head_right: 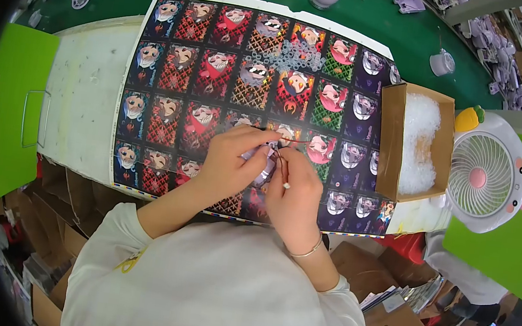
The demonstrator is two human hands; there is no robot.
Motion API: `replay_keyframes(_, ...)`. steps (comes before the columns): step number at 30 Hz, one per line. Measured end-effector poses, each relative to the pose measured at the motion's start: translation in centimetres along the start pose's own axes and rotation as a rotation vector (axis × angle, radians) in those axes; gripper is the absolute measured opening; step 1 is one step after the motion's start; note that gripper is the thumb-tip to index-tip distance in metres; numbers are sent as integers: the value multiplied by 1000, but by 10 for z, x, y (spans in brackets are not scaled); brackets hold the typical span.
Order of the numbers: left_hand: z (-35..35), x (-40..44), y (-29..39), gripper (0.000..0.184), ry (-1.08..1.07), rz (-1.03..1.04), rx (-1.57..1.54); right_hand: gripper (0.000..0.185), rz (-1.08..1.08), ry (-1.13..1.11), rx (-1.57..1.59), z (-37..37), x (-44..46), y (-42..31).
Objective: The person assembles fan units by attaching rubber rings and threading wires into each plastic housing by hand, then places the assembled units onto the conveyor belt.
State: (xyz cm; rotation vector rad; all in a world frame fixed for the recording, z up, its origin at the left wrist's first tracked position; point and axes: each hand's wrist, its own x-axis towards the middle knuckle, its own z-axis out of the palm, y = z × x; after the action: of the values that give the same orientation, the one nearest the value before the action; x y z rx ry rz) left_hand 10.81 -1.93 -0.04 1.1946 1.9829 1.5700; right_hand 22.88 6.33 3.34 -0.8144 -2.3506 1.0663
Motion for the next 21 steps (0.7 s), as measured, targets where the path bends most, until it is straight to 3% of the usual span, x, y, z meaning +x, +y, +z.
replay_keyframes(3, 1, 0, 0, 27, 9, 8, 10, 17, 85, -83, 22, -10, 11, -9)
replay_keyframes(9, 0, 0, 0, 26, 0, 20, 11, 6, -89, -473, -95, -46, 63, -9)
replay_keyframes(14, -2, 0, 1, 23, -39, -32, -12, 7, -215, -631, -152, -51, 90, -5)
replay_keyframes(17, 1, 0, -2, 21, -24, -27, -21, 8, -154, -721, -106, -55, 95, -1)
replay_keyframes(20, -5, 2, 4, 19, -68, -74, -33, 9, -116, -716, -316, -70, 89, 13)
replay_keyframes(21, -5, 1, 4, 19, -64, -79, -44, 8, -85, -593, -335, -72, 85, 24)
